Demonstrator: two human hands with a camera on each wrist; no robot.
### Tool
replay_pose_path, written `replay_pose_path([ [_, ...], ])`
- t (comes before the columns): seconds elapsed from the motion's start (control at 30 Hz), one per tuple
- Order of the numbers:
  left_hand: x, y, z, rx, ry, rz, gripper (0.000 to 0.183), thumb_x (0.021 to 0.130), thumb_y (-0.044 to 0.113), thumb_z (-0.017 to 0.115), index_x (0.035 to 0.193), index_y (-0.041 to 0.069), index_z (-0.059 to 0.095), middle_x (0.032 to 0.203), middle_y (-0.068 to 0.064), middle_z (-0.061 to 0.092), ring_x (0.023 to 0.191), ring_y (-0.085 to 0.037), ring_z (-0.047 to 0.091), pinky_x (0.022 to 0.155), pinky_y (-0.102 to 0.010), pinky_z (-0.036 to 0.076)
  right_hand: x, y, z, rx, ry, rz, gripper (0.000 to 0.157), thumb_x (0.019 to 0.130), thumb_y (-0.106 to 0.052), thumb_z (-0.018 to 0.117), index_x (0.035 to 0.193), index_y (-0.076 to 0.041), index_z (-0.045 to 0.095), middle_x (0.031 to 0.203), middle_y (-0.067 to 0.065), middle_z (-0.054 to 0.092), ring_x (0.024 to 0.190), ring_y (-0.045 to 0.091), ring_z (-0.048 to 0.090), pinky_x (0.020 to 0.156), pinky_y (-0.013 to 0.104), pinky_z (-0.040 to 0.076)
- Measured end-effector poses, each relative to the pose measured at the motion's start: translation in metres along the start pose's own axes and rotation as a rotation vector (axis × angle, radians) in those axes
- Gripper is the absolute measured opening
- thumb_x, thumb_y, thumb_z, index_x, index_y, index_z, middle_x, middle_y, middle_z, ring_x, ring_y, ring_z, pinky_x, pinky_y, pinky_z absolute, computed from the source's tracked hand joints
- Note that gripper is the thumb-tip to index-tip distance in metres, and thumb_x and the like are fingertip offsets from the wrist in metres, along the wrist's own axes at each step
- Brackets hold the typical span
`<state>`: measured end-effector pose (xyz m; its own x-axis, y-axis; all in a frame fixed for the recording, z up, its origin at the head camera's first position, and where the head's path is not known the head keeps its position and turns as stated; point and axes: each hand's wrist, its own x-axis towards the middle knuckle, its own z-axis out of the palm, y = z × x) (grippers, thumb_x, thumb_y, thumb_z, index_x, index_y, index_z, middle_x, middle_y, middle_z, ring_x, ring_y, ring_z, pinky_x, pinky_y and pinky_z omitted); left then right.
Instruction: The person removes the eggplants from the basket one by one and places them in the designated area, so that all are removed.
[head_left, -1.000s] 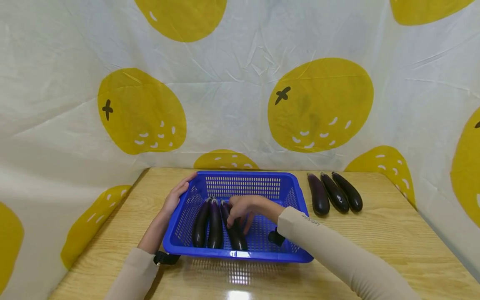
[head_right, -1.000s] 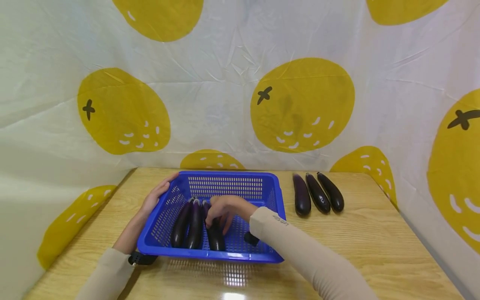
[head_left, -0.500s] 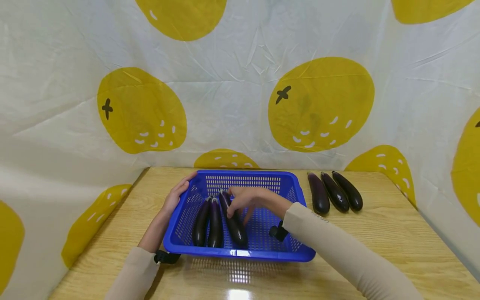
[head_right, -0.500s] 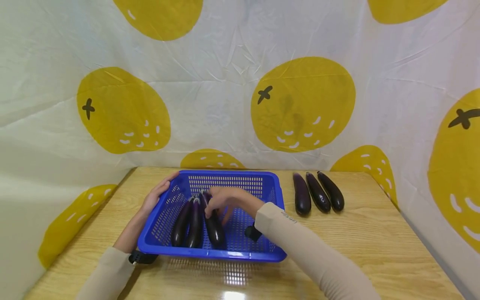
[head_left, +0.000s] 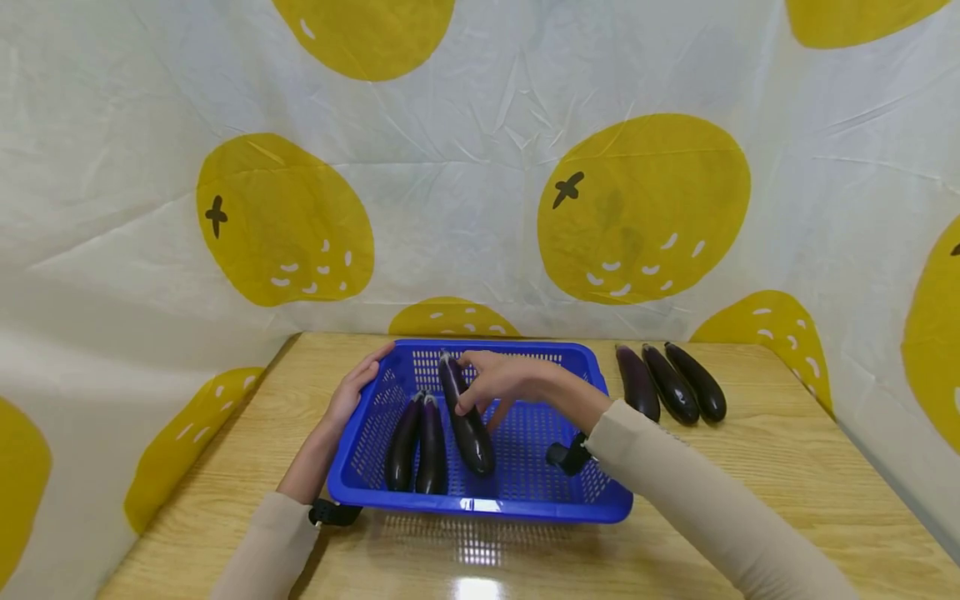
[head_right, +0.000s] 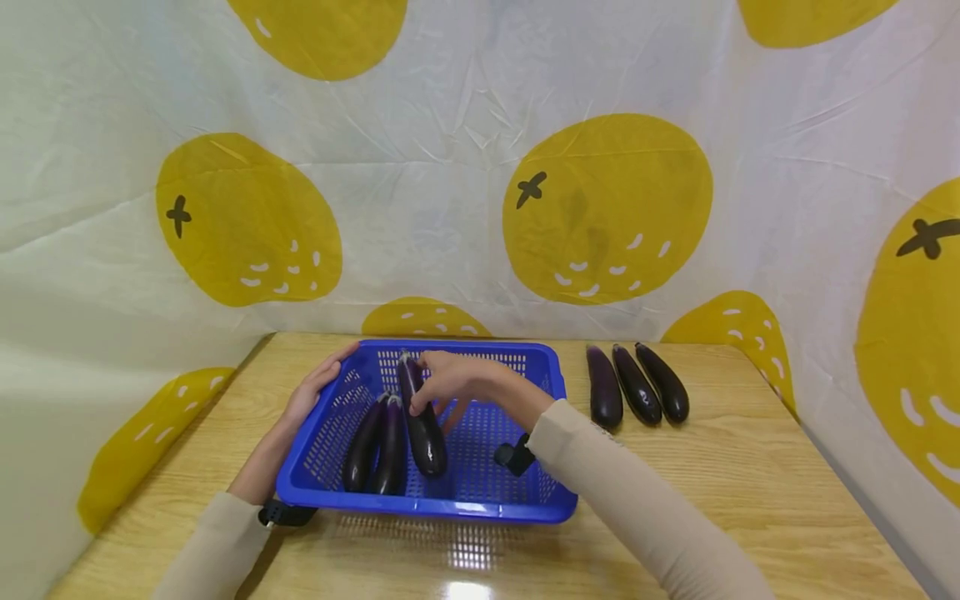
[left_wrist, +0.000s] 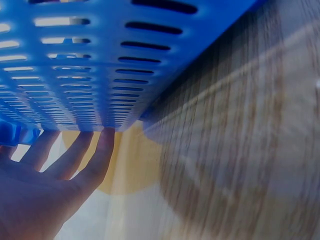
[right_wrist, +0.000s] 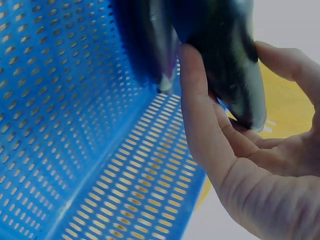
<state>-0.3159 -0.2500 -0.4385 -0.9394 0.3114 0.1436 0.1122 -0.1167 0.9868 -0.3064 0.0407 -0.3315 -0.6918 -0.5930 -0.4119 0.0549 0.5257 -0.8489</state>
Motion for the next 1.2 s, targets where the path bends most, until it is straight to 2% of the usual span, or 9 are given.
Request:
replay_pose_path([
  [0.17,0.0,-0.004,-0.004,-0.034,-0.036,0.052,0.053,0.115,0.029,0.026,0.164,0.011,0.027,0.171,-0.015,0.024,0.145,-0.016,0.042,0.108,-0.022,0.046,-0.008,-0.004,-0.007,0.043,-0.01,-0.034,0.082,0.087,-0.005,0.076,0.155,-0.01,0.03,0.117,0.02,0.068,0.096,0.032,0.072,0.076,0.048,0.063],
  [0.3,-0.001,-0.004,-0.004,-0.035,-0.04,0.062,0.053,0.115,0.029,0.027,0.164,0.011,0.027,0.171,-0.014,0.024,0.141,-0.01,0.046,0.108,-0.022,0.047,-0.014,-0.004,-0.013,0.073,-0.001,-0.064,0.087,0.087,-0.006,0.076,0.158,-0.012,0.026,0.124,0.021,0.066,0.103,0.034,0.071,0.078,0.049,0.063],
  [0.37,-0.001,-0.003,-0.003,-0.018,-0.024,0.032,0.055,0.115,0.03,0.026,0.165,0.009,0.022,0.172,-0.015,0.02,0.144,-0.012,0.042,0.108,-0.021,0.046,-0.018,-0.003,-0.016,0.082,0.008,-0.077,0.091,0.087,-0.008,0.077,0.16,-0.014,0.024,0.13,0.022,0.063,0.108,0.036,0.069,0.079,0.049,0.063],
  [0.5,0.0,-0.001,0.0,-0.014,-0.003,-0.012,0.056,0.115,0.028,0.022,0.166,0.005,0.015,0.173,-0.017,0.014,0.154,-0.03,0.027,0.108,-0.019,0.044,-0.027,-0.001,-0.023,0.107,0.017,-0.11,0.091,0.089,-0.009,0.076,0.161,-0.015,0.021,0.139,0.025,0.057,0.119,0.039,0.064,0.081,0.05,0.062],
  [0.57,0.0,-0.001,0.001,-0.011,0.0,-0.019,0.055,0.115,0.027,0.021,0.166,0.005,0.014,0.173,-0.018,0.013,0.156,-0.035,0.02,0.108,-0.018,0.043,-0.031,0.0,-0.026,0.123,0.011,-0.13,0.09,0.09,-0.008,0.075,0.161,-0.015,0.02,0.141,0.026,0.056,0.122,0.039,0.063,0.083,0.051,0.062],
  [0.7,0.0,0.0,0.003,-0.012,0.007,-0.014,0.055,0.115,0.026,0.02,0.165,0.004,0.015,0.173,-0.018,0.013,0.156,-0.034,0.019,0.107,-0.016,0.042,-0.042,0.0,-0.032,0.142,-0.001,-0.172,0.087,0.092,-0.007,0.071,0.162,-0.015,0.019,0.142,0.027,0.056,0.124,0.036,0.063,0.086,0.052,0.061],
  [0.9,0.001,-0.001,0.002,-0.009,0.01,-0.009,0.055,0.115,0.027,0.021,0.165,0.003,0.015,0.173,-0.018,0.013,0.157,-0.034,0.019,0.107,-0.015,0.042,-0.063,0.001,-0.042,0.144,0.014,-0.236,0.082,0.095,-0.007,0.068,0.161,-0.017,0.019,0.143,0.026,0.056,0.118,0.034,0.067,0.089,0.051,0.06],
  [1.03,0.002,-0.002,0.001,-0.016,0.008,-0.012,0.055,0.115,0.025,0.021,0.165,0.004,0.015,0.174,-0.017,0.013,0.159,-0.037,0.014,0.106,-0.014,0.042,-0.079,0.006,-0.049,0.146,0.024,-0.281,0.083,0.098,-0.008,0.067,0.163,-0.019,0.018,0.146,0.027,0.055,0.117,0.032,0.068,0.09,0.05,0.06],
  [1.2,0.002,0.0,0.002,-0.026,0.009,-0.017,0.055,0.115,0.025,0.021,0.165,0.004,0.015,0.174,-0.016,0.013,0.158,-0.036,0.015,0.107,-0.016,0.043,-0.099,0.019,-0.061,0.167,0.07,-0.31,0.086,0.099,-0.01,0.066,0.166,-0.02,0.013,0.148,0.027,0.055,0.119,0.031,0.068,0.091,0.048,0.06],
])
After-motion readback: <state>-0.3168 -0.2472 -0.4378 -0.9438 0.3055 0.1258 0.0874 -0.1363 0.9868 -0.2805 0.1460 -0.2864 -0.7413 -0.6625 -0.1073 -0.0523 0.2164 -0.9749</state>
